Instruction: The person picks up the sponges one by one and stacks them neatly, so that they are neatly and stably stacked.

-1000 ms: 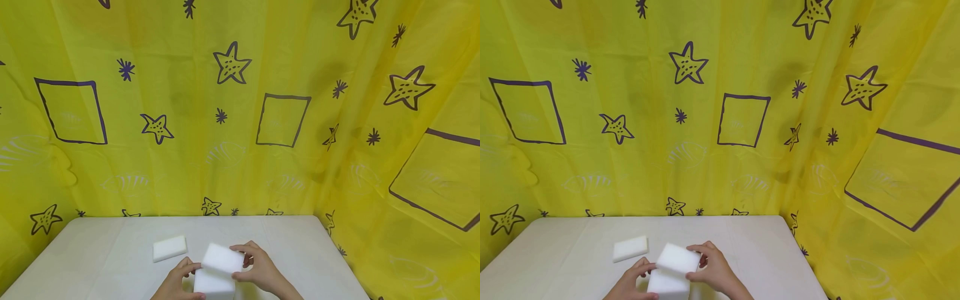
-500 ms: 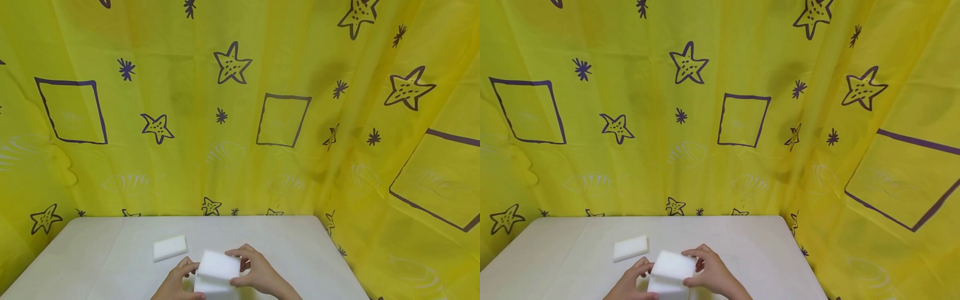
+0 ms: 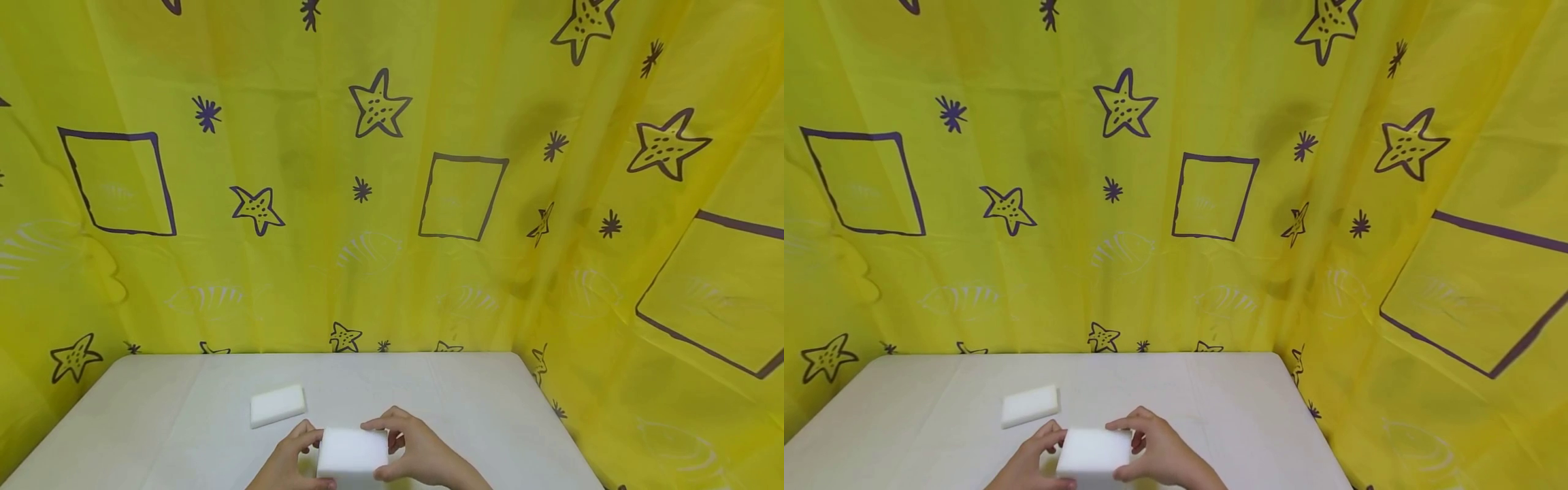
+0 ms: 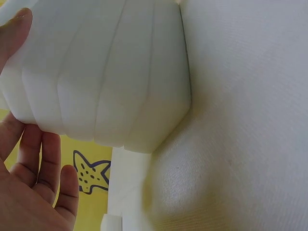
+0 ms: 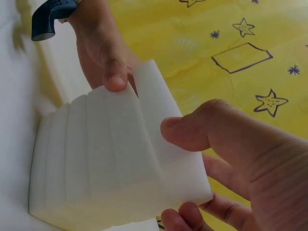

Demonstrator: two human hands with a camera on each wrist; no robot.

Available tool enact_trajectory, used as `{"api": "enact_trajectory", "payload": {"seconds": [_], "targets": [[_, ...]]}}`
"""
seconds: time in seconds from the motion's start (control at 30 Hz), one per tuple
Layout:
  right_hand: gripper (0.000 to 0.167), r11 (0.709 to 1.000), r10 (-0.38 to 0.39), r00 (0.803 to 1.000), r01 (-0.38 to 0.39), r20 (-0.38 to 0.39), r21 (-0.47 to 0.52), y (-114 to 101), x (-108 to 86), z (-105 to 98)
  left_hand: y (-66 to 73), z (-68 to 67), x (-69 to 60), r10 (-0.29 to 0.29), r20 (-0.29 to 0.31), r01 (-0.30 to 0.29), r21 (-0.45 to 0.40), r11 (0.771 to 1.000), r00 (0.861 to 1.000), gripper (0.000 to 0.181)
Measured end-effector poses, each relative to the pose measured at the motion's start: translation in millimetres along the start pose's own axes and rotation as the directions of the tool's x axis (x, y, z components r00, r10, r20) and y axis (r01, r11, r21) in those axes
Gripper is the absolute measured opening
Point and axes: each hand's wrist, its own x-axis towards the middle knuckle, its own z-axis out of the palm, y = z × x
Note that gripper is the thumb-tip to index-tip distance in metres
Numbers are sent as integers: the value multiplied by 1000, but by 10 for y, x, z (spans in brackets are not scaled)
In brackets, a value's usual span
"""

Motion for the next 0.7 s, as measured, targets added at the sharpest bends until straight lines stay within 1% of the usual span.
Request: {"api": "enact_trajectory", "payload": {"seconds": [0.07,0.3,0.4,0.7], "targets": [[55,1000,-8,1000,8,12,1,-7,1,1,12,-9,4,-12,11,12,-6,1000,1000,51],[56,1000,5,1000,-4,29,-24,-24,30,-18,27,-19,8,-13,24,14,-20,1000,1000,52],[57,999,7,999,-6,32,-36,-13,39,-21,30,-24,12,-32,33,33,-29,999,999,52],[57,999,-15,999,17,38,-46,27,66,-25,31,-28,15,-58,35,59,-12,998,998,53]]}}
